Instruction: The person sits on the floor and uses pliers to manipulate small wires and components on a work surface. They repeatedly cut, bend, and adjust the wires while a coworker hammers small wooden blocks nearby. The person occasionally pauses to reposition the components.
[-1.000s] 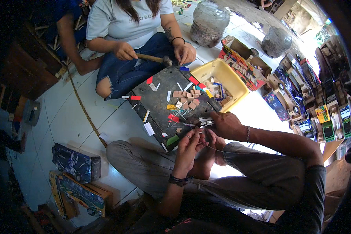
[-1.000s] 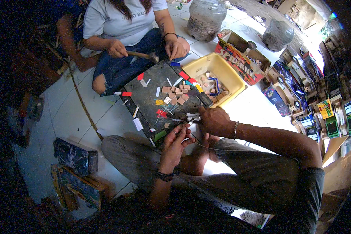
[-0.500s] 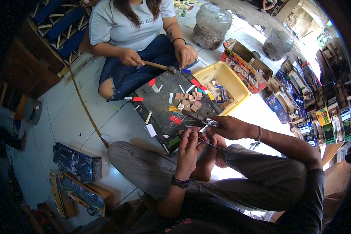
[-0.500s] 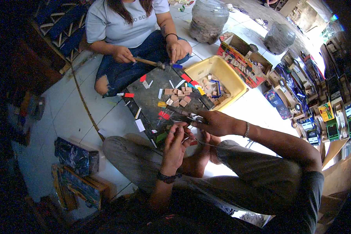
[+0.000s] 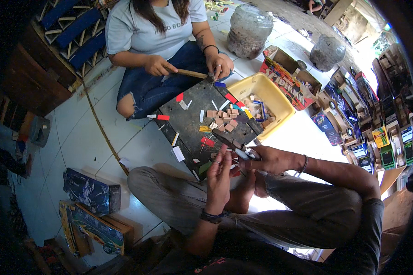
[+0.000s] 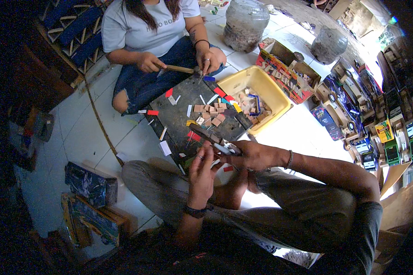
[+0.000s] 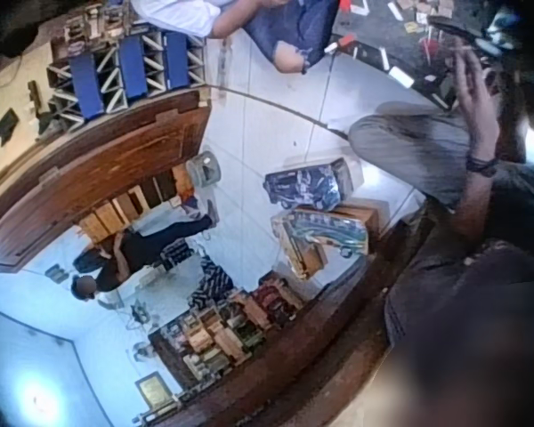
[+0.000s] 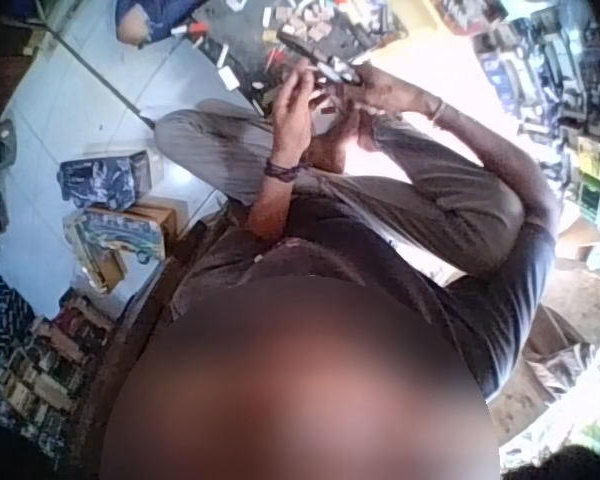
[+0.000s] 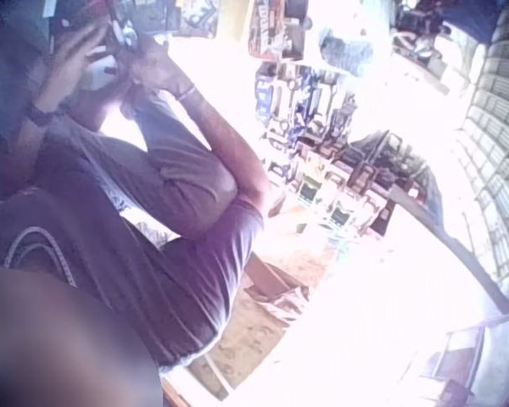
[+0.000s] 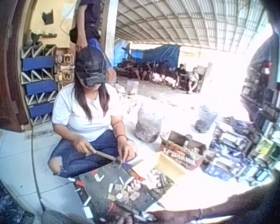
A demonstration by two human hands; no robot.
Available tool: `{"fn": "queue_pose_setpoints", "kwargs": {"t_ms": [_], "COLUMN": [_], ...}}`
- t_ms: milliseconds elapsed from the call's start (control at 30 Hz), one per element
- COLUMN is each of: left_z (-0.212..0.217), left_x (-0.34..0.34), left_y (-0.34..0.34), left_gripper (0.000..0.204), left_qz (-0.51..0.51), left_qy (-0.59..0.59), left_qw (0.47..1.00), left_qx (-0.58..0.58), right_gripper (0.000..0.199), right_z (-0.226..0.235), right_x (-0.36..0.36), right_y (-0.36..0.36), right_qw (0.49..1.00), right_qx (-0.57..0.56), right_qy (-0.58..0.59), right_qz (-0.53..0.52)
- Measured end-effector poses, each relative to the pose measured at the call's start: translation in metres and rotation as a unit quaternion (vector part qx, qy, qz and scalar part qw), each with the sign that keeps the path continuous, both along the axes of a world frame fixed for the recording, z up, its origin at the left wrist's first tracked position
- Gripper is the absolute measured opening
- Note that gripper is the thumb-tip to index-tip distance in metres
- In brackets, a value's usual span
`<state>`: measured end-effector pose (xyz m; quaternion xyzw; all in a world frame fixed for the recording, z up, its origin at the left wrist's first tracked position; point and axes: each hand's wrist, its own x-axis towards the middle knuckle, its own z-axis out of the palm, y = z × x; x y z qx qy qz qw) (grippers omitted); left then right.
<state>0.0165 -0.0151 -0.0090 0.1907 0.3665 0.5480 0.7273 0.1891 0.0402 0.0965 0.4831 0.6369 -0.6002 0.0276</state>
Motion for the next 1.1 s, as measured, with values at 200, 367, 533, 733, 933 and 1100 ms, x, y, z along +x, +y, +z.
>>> {"fn": "queue_pose_setpoints", "kwargs": {"t_ms": [200,367,533,733,933,1100], "left_z": [0.002,0.006,0.005,-0.001,0.001,0.000], "left_x": [-0.001,-0.004,-0.005,-0.007,-0.007,-0.007], "left_y": [-0.002,0.001,0.001,0.001,0.000,0.000], "left_gripper": [0.041,0.032,0.025,0.024,0.025,0.025], "left_qz": [-0.022,-0.071,-0.116,-0.133,-0.143,-0.147], "left_qy": [0.097,0.112,0.120,0.153,0.157,0.162], "left_qw": [0.993,0.988,0.980,0.972,0.970,0.969], "left_qx": [0.059,0.074,0.107,0.123,0.117,0.114], "right_gripper": [0.054,0.044,0.041,0.047,0.046,0.043], "right_z": [0.003,-0.003,-0.013,-0.021,-0.021,-0.021], "right_x": [-0.003,0.008,0.016,0.019,0.018,0.017], "right_y": [0.001,0.006,0.010,0.005,0.005,0.003], "right_qw": [0.995,0.992,0.985,0.992,0.988,0.986], "right_qx": [0.076,0.123,0.083,0.076,0.103,0.120], "right_qy": [-0.047,-0.029,-0.135,-0.057,-0.069,-0.070], "right_qz": [0.040,0.022,0.061,0.080,0.088,0.089]}}
